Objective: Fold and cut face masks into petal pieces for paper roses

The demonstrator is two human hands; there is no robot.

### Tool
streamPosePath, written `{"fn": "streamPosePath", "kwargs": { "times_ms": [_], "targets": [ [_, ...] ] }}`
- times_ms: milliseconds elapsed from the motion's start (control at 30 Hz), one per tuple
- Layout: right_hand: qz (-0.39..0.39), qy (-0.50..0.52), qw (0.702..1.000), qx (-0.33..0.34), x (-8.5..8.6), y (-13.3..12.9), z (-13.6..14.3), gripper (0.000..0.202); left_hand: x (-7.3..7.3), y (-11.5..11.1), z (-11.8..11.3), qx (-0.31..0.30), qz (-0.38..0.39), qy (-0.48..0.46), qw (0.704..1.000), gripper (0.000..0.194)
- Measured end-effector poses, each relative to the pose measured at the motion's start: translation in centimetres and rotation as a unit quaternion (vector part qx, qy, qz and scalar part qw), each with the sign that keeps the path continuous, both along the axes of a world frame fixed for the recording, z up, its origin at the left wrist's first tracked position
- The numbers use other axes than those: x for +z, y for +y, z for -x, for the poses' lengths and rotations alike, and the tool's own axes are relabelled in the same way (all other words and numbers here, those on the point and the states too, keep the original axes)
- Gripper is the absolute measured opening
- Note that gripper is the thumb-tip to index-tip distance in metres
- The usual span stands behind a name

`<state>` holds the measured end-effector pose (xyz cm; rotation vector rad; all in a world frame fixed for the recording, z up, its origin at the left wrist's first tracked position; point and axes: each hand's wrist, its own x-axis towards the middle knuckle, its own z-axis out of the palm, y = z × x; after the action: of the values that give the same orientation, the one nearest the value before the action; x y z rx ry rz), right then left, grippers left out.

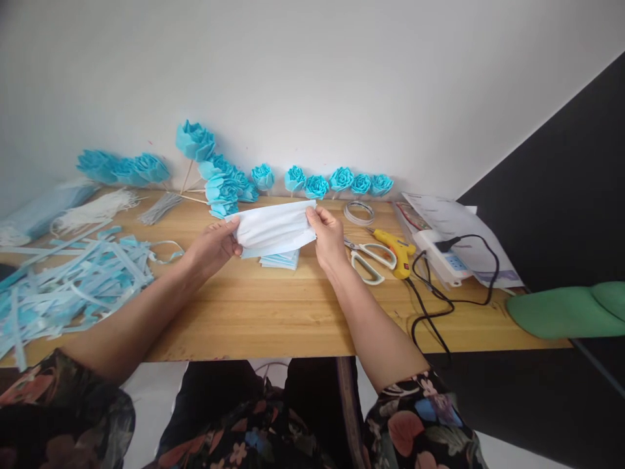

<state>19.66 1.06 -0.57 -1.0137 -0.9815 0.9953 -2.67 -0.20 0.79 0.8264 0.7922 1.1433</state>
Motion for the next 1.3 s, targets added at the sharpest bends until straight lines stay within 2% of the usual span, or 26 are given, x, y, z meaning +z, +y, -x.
{"fn": "streamPosePath", "kwargs": {
  "times_ms": [100, 267, 333, 500, 633, 767, 867, 1067, 1200, 1300],
  "targets": [
    [0.015, 0.022, 0.999, 0.024, 0.4, 0.0, -0.2, 0.041, -0.1, 0.2, 0.2, 0.008, -0.014, -0.007, 1.0, 0.024],
    [0.016, 0.051, 0.992, 0.116, 1.2, -0.4, -0.4, 0.048, -0.1, 0.4, 0.3, 0.031, -0.02, -0.032, 0.999, 0.023],
    [0.03, 0.055, 0.99, 0.125, 1.1, -0.5, -0.4, 0.045, -0.1, 0.4, 0.2, 0.033, -0.018, -0.035, 0.999, 0.023],
    [0.058, 0.045, 0.995, 0.072, 0.5, -0.3, -0.4, 0.032, 0.0, 0.2, 0.2, 0.029, -0.006, -0.016, 0.999, 0.026],
    [0.038, 0.066, 0.997, 0.033, 0.4, 0.0, -0.5, 0.035, -0.5, 0.3, 0.2, 0.023, -0.054, 0.041, 0.997, 0.036],
    [0.03, 0.081, 0.996, 0.03, 0.5, 0.2, -0.4, 0.038, -1.1, 0.5, 0.1, 0.024, -0.091, 0.091, 0.991, 0.043],
    [0.029, 0.071, 0.997, 0.025, 0.5, 0.1, -0.4, 0.04, -1.4, 0.6, 0.1, 0.03, -0.106, 0.103, 0.989, 0.039],
    [-0.017, 0.013, 0.999, -0.032, 0.5, -0.2, -0.2, 0.034, -1.5, 0.9, 0.5, 0.085, -0.153, 0.113, 0.978, 0.026],
    [-0.019, 0.02, 1.0, -0.013, 0.5, -0.3, 0.0, 0.029, -1.3, 0.8, 0.6, 0.098, -0.154, 0.104, 0.978, 0.025],
    [-0.016, 0.029, 0.999, 0.0, 0.5, -0.4, 0.1, 0.028, -1.2, 0.6, 0.4, 0.084, -0.138, 0.078, 0.984, 0.03]
  ]
}}
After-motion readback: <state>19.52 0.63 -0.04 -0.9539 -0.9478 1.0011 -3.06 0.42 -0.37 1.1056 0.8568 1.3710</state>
